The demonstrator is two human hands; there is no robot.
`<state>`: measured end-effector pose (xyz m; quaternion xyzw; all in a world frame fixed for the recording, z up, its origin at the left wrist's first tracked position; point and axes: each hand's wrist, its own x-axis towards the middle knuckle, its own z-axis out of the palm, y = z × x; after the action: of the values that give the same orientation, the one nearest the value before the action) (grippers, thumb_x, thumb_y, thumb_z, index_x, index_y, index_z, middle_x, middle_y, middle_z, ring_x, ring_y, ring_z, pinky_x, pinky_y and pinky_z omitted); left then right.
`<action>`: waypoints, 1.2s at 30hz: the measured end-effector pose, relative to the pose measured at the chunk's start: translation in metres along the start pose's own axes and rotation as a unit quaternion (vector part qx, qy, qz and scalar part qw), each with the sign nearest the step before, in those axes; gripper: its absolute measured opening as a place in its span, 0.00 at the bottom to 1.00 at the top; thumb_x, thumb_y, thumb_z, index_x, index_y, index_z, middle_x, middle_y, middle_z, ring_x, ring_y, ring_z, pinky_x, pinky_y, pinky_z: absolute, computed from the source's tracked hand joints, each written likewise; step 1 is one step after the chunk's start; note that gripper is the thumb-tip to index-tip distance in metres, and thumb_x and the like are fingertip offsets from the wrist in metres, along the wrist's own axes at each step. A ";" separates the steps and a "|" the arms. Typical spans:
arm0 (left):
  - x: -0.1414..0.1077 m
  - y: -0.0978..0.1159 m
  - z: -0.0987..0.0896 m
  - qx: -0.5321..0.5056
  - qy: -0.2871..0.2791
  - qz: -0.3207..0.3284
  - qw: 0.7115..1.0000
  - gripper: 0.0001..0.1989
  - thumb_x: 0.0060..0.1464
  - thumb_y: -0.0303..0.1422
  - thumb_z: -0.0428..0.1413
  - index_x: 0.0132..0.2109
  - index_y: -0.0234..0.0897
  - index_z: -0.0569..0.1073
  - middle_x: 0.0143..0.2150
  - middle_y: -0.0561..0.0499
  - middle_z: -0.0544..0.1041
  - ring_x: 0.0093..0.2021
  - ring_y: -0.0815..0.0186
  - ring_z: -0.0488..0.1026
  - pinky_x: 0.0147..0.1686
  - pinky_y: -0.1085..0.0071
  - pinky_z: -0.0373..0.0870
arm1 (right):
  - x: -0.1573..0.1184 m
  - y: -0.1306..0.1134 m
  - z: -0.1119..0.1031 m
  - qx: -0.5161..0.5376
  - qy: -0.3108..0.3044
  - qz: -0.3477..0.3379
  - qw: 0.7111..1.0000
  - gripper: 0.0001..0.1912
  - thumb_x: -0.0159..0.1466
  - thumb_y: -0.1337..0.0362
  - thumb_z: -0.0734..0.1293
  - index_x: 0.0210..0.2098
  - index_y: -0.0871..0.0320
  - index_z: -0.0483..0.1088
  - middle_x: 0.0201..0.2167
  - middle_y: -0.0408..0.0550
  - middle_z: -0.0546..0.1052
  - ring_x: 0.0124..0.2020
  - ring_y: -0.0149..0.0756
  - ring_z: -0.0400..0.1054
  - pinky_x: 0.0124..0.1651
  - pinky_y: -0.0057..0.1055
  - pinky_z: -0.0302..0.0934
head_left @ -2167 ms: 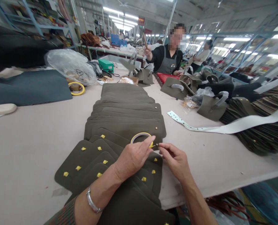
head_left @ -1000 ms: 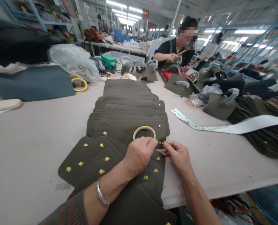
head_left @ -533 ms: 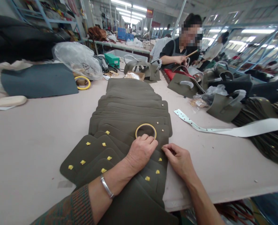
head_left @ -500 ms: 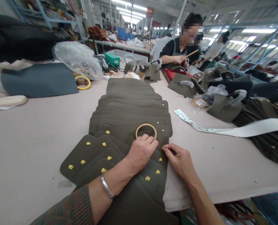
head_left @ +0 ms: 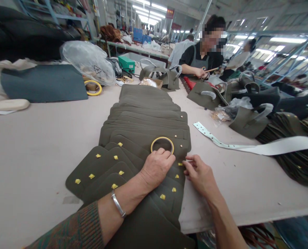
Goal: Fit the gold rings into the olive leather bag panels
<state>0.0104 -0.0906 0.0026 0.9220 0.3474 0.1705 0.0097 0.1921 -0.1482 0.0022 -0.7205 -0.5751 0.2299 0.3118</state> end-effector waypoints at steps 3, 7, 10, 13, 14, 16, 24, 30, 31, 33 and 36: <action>0.000 0.000 -0.001 -0.003 0.000 -0.002 1.000 0.06 0.62 0.31 0.50 0.36 0.37 0.68 0.37 0.51 0.72 0.40 0.60 0.67 0.35 0.65 0.68 | -0.007 0.002 -0.004 0.025 -0.014 -0.020 0.999 0.12 0.63 0.56 0.62 0.33 0.57 0.71 0.27 0.47 0.78 0.27 0.37 0.73 0.31 0.30 0.65; 0.000 0.000 0.000 -0.004 -0.001 -0.005 1.000 0.06 0.62 0.31 0.49 0.37 0.38 0.68 0.37 0.51 0.72 0.40 0.60 0.67 0.35 0.65 0.68 | -0.011 0.000 0.003 -0.070 0.015 -0.092 0.993 0.10 0.62 0.60 0.62 0.33 0.56 0.74 0.32 0.49 0.79 0.33 0.39 0.73 0.37 0.33 0.64; -0.001 0.000 0.000 -0.009 0.001 -0.003 1.000 0.06 0.62 0.31 0.49 0.37 0.38 0.68 0.37 0.51 0.72 0.40 0.60 0.67 0.35 0.65 0.68 | -0.009 -0.001 0.007 -0.101 0.028 -0.091 0.990 0.11 0.63 0.60 0.61 0.32 0.57 0.74 0.31 0.49 0.79 0.32 0.40 0.73 0.38 0.34 0.63; -0.001 0.000 0.000 -0.013 0.004 -0.005 1.000 0.05 0.62 0.30 0.49 0.37 0.38 0.68 0.37 0.51 0.72 0.40 0.60 0.67 0.35 0.65 0.68 | -0.006 0.000 0.005 -0.063 0.032 -0.055 0.996 0.11 0.63 0.59 0.61 0.34 0.56 0.73 0.29 0.47 0.79 0.28 0.37 0.73 0.35 0.32 0.64; -0.001 0.000 0.000 -0.013 0.005 -0.006 1.000 0.05 0.62 0.30 0.49 0.37 0.38 0.68 0.37 0.51 0.72 0.40 0.60 0.67 0.35 0.65 0.68 | -0.006 0.001 0.003 -0.040 0.032 -0.037 0.998 0.11 0.63 0.59 0.61 0.36 0.57 0.73 0.28 0.46 0.78 0.27 0.36 0.72 0.34 0.31 0.65; -0.001 0.000 0.000 -0.014 0.004 -0.005 1.000 0.05 0.62 0.30 0.49 0.37 0.38 0.68 0.37 0.51 0.72 0.40 0.60 0.67 0.35 0.65 0.68 | -0.006 0.002 0.000 -0.012 0.021 -0.017 1.000 0.12 0.63 0.58 0.62 0.39 0.57 0.72 0.29 0.46 0.78 0.26 0.35 0.72 0.33 0.31 0.65; 0.000 0.001 0.000 -0.006 -0.003 -0.006 1.000 0.06 0.63 0.30 0.48 0.37 0.37 0.69 0.37 0.49 0.71 0.40 0.61 0.66 0.34 0.66 0.68 | -0.002 0.003 0.004 -0.085 0.003 -0.071 0.994 0.12 0.63 0.58 0.62 0.28 0.57 0.71 0.27 0.47 0.76 0.28 0.36 0.68 0.32 0.31 0.60; 0.000 0.001 0.000 -0.006 -0.005 -0.010 1.000 0.05 0.63 0.30 0.49 0.37 0.37 0.68 0.37 0.49 0.72 0.40 0.60 0.67 0.35 0.65 0.68 | -0.005 0.006 -0.006 -0.002 -0.043 -0.022 0.999 0.15 0.65 0.55 0.60 0.28 0.57 0.69 0.20 0.42 0.72 0.22 0.33 0.64 0.26 0.28 0.57; 0.000 0.001 0.000 -0.006 -0.005 -0.011 1.000 0.05 0.63 0.30 0.49 0.37 0.37 0.68 0.37 0.49 0.72 0.41 0.60 0.67 0.35 0.65 0.68 | -0.006 0.005 -0.006 -0.017 -0.040 -0.034 0.998 0.15 0.65 0.55 0.61 0.27 0.57 0.69 0.21 0.43 0.73 0.23 0.33 0.65 0.28 0.28 0.57; 0.000 0.001 0.000 -0.008 -0.004 -0.012 1.000 0.05 0.63 0.30 0.48 0.37 0.37 0.68 0.37 0.50 0.72 0.41 0.60 0.67 0.35 0.65 0.68 | -0.007 0.001 -0.003 -0.062 -0.025 -0.061 0.996 0.13 0.64 0.57 0.61 0.27 0.57 0.69 0.24 0.44 0.75 0.25 0.34 0.66 0.30 0.29 0.57; -0.001 0.001 0.000 -0.014 -0.002 -0.013 1.000 0.06 0.63 0.30 0.48 0.37 0.37 0.68 0.37 0.50 0.72 0.41 0.60 0.67 0.36 0.65 0.69 | -0.007 -0.001 0.005 -0.119 -0.003 -0.089 0.989 0.12 0.64 0.59 0.61 0.27 0.56 0.68 0.24 0.45 0.75 0.24 0.34 0.66 0.30 0.29 0.56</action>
<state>0.0106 -0.0919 0.0026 0.9177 0.3566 0.1733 0.0253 0.1863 -0.1541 -0.0005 -0.6977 -0.6612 0.1334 0.2411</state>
